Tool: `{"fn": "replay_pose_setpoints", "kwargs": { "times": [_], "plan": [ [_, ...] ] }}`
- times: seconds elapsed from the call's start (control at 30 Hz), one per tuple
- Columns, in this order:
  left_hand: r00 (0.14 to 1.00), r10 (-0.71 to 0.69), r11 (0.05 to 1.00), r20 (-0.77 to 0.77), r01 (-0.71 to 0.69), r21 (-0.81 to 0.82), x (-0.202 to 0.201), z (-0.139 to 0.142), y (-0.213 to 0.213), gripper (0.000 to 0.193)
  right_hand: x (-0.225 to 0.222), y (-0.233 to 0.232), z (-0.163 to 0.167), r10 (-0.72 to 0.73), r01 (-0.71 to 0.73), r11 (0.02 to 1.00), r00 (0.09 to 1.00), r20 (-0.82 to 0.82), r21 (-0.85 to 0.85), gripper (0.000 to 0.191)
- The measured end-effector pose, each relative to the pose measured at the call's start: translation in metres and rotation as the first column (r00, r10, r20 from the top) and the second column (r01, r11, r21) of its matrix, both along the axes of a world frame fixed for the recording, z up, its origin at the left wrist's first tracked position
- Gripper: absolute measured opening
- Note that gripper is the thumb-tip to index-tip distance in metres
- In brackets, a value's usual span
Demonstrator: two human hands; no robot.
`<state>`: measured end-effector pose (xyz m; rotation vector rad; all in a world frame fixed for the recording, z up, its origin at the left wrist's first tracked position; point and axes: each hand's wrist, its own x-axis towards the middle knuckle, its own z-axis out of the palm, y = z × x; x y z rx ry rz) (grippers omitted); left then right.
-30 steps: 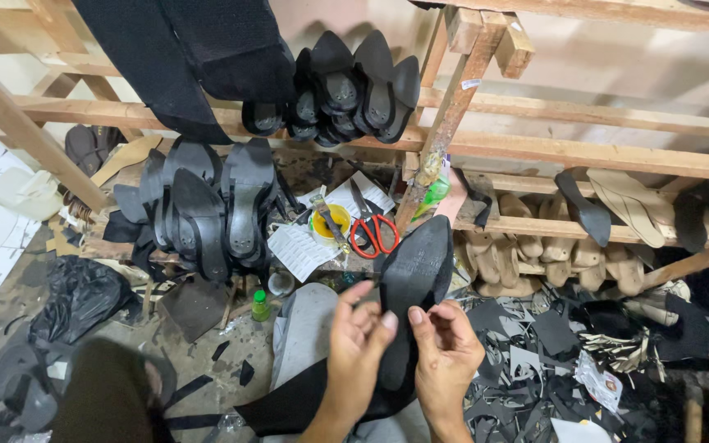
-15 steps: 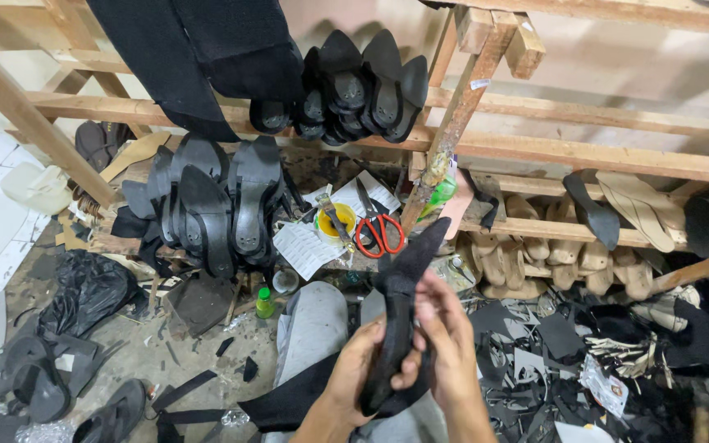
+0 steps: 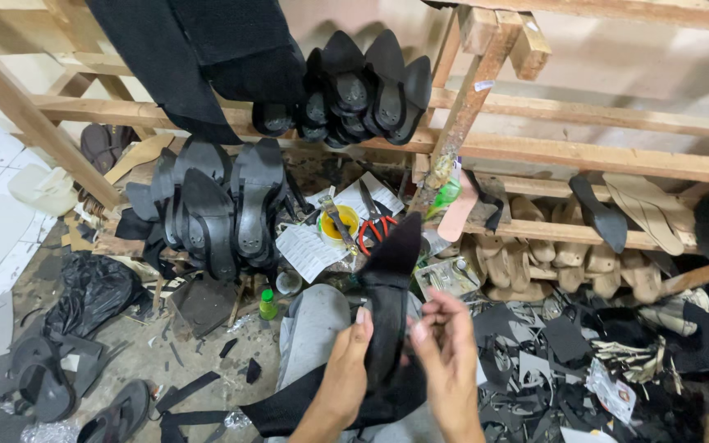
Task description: The person sits on the floor and uses red-handled scissors to cut a black fabric insole to fit a shoe sole. They repeatedly trim the edges, check the fit, and adjust the insole on the sole throughout the clip.
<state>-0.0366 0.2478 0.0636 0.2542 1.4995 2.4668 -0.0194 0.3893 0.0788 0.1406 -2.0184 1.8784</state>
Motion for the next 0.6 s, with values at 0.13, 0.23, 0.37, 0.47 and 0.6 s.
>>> {"fn": "replay_pose_setpoints", "kwargs": {
  "times": [0.13,0.23,0.37,0.47,0.6],
  "plan": [
    [0.936,0.217,0.940,-0.276,-0.277,-0.202,0.005,0.000,0.010,0.056,0.003,0.000,-0.026,-0.047,0.056,0.977,0.998,-0.046,0.204,0.039],
    [0.983,0.184,0.983,0.005,-0.184,0.025,-0.004,0.003,0.009,0.040,0.000,0.003,-0.045,-0.012,0.001,0.999,0.976,0.217,0.051,0.041],
    [0.992,0.112,0.991,-0.061,-0.106,0.086,-0.009,0.012,-0.007,0.030,-0.002,0.008,-0.043,0.223,-0.165,0.946,0.956,0.190,-0.277,0.042],
    [0.998,0.027,0.996,-0.060,-0.022,0.084,-0.003,0.022,-0.015,0.031,-0.017,0.025,-0.023,0.377,-0.249,0.726,0.924,0.069,-0.641,0.043],
    [0.992,-0.106,0.992,-0.076,0.110,0.060,0.006,0.036,-0.019,0.029,-0.024,0.044,-0.004,0.567,-0.355,0.641,0.816,0.108,-0.681,0.044]
  ]
}}
